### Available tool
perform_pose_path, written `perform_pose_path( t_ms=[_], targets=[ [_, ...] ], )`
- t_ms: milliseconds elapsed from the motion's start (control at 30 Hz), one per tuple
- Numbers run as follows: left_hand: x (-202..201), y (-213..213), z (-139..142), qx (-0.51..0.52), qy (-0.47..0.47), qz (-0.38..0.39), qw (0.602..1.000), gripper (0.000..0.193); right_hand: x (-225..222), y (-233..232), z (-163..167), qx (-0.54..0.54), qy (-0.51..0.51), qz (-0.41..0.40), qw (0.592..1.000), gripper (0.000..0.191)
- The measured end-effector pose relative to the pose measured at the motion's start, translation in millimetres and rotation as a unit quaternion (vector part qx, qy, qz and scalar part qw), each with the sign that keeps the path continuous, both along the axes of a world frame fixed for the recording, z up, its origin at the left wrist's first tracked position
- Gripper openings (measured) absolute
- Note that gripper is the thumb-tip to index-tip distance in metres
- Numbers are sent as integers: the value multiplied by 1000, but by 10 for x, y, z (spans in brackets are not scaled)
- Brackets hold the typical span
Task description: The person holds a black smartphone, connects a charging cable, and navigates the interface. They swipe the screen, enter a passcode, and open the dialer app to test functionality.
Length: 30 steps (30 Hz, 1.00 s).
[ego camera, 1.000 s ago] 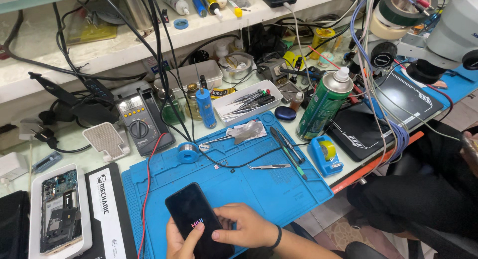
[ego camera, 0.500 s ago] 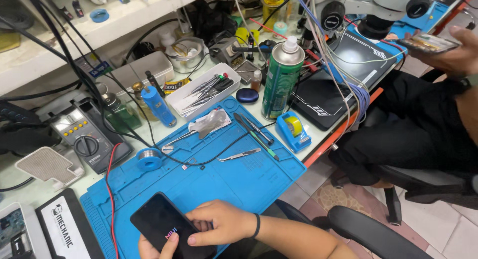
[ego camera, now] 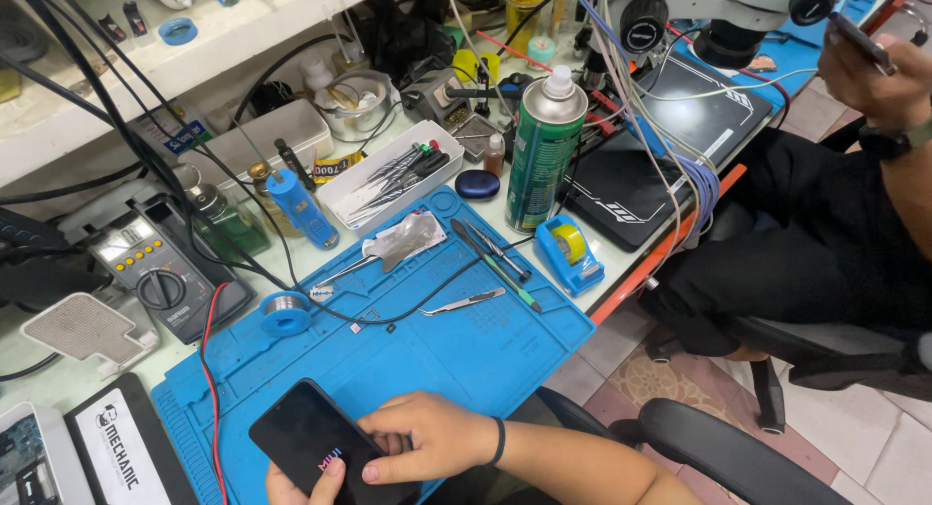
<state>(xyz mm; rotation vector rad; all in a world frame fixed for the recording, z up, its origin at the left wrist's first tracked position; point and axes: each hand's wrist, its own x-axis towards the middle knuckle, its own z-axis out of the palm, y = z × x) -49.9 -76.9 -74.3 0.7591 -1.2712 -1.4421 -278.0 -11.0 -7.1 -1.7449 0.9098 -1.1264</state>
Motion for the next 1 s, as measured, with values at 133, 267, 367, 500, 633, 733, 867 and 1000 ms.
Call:
perform_pose_path(
  t_ms=[133, 267, 367, 500, 633, 733, 867, 1000],
  targets=[
    [-4, -7, -7, 4, 15, -11, 1000, 73, -12, 11, 24, 5, -8, 6, 1000, 47],
    [-10, -1, -32, 14, 9, 4, 1000, 70, -19, 7, 58, 7, -3, 9, 1000, 44],
    [-18, 27, -41, 12, 5, 11, 1000, 65, -23, -8, 73, 2, -2, 10, 1000, 44],
    [-17, 105, -53, 11, 17, 17, 1000, 60, -27, -14, 77, 13, -8, 16, 1000, 44],
    [-25, 156, -79, 18, 30, 30, 999, 58, -21, -5, 88, 16, -6, 13, 1000, 43],
    [-31, 128, -68, 8, 44, 19, 999, 61, -21, -12, 106, 23, 5, 10, 1000, 43],
    [-65, 237, 21, 48, 46, 43, 997, 66, -15, -15, 120, 21, -7, -3, 1000, 47],
    [-86, 530, 66, 134, 73, 127, 980, 71, 15, 27, 99, 25, 7, -5, 1000, 44]
  ],
)
